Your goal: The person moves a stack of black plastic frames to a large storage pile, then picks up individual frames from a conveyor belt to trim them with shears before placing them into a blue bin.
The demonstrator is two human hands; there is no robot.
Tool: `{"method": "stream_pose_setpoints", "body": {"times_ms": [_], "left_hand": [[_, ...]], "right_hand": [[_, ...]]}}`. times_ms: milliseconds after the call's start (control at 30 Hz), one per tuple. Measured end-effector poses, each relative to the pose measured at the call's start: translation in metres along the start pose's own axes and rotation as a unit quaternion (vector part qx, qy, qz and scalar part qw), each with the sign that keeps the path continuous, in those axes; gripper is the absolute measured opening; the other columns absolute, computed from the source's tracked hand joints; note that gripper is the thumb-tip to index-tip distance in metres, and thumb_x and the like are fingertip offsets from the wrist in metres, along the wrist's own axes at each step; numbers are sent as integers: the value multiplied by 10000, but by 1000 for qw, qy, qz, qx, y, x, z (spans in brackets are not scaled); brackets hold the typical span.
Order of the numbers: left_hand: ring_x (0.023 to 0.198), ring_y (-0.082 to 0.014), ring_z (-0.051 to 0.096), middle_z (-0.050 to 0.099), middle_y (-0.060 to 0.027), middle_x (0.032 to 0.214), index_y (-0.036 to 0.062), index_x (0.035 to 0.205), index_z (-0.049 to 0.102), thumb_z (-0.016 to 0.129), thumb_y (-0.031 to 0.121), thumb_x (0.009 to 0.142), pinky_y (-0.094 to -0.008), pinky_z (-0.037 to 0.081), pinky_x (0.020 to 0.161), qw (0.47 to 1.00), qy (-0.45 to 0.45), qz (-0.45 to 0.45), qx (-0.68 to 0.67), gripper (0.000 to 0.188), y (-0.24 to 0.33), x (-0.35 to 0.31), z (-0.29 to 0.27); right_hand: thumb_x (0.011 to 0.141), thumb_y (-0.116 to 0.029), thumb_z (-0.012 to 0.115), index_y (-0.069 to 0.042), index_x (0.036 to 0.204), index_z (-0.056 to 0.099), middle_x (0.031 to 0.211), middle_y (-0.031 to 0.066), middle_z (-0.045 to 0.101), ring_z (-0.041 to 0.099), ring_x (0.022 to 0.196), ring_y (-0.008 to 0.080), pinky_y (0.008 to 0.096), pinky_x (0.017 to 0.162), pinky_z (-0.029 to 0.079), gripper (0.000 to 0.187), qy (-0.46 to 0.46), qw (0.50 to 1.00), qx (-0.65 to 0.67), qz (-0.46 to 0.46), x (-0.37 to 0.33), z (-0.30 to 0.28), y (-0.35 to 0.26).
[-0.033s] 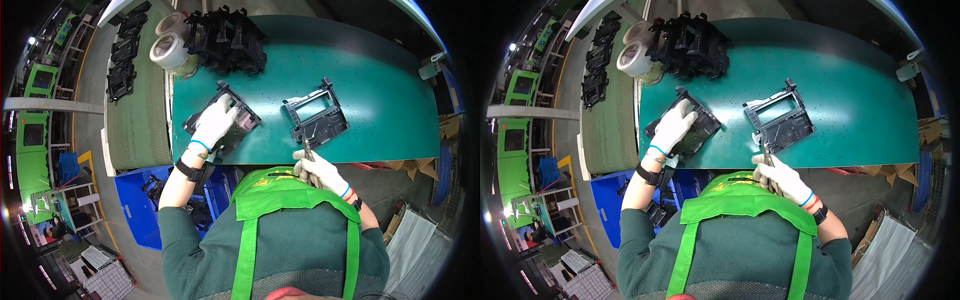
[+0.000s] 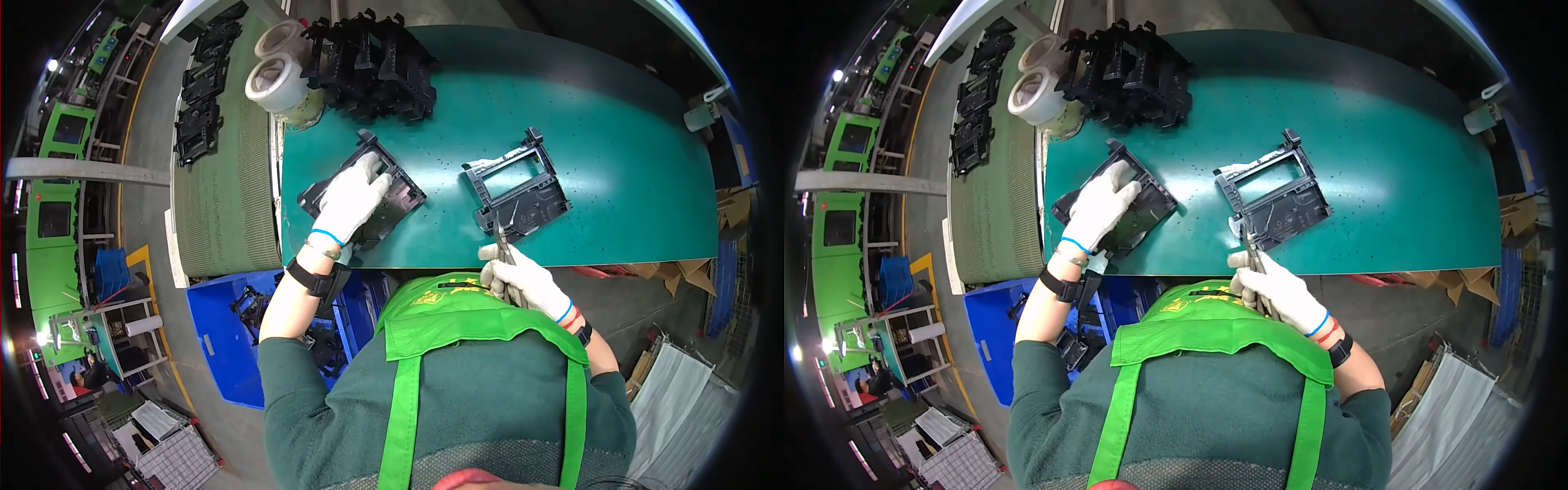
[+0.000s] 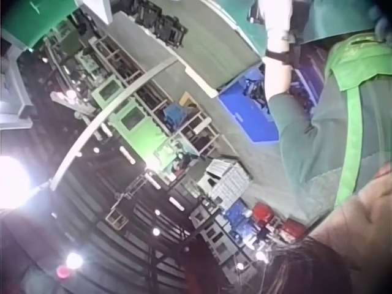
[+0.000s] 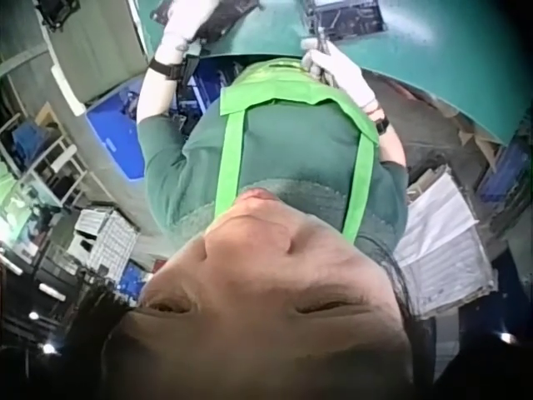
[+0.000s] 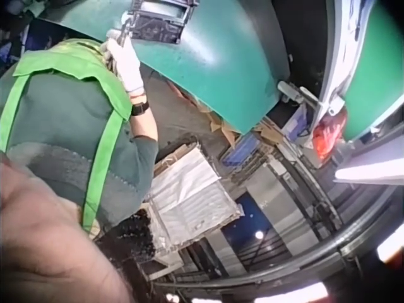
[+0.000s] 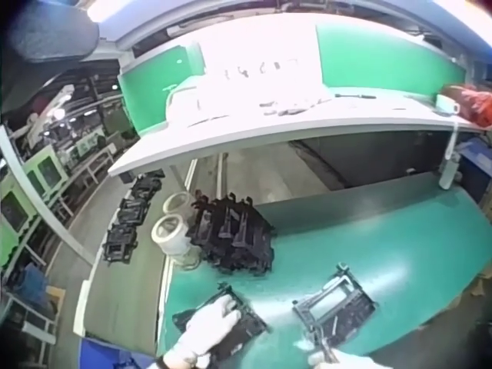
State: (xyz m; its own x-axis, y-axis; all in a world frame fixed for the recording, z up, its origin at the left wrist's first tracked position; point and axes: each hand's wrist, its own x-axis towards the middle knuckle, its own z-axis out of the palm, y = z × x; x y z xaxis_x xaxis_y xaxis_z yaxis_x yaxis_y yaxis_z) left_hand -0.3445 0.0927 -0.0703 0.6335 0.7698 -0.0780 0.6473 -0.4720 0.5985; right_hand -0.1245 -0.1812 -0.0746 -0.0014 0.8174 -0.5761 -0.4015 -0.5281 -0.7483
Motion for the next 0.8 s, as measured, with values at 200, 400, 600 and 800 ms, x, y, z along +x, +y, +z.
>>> {"method": "stream_pose_setpoints", "body": {"times_ms": [200,400,600,800], "left_hand": [[1119,-372,675,710,-225,1181,14,1351,581,604,348,946,-448,521,967,995,-37,-31,86,525,11,0,-11],[1044,-370,689,727,-202,1062,97,1282,636,576,355,959,-470,537,921,981,-77,-25,174,418,6,1,0],[1049,-366,682,714,-187,1126,109,1250,659,589,363,959,-476,538,914,979,94,22,178,393,2,-13,-25],[1063,-287,684,704,-175,1227,31,1376,603,659,323,927,-389,536,929,990,93,-88,62,539,-122,-18,-34]], "right_hand": [[944,-201,687,-52,1370,521,1088,134,658,683,924,256,373,797,556,481,122,796,-481,-347,25,4,-5],[842,-148,730,-96,1374,530,1307,170,583,648,1069,387,466,874,552,571,165,704,-628,-289,53,19,-32],[846,-131,713,-105,1343,552,1286,171,602,659,1053,383,470,856,556,523,192,670,-670,-255,58,11,-32],[863,-92,668,-121,1319,584,1164,154,659,688,956,372,462,794,566,465,221,691,-635,-266,51,1,-36]]}}
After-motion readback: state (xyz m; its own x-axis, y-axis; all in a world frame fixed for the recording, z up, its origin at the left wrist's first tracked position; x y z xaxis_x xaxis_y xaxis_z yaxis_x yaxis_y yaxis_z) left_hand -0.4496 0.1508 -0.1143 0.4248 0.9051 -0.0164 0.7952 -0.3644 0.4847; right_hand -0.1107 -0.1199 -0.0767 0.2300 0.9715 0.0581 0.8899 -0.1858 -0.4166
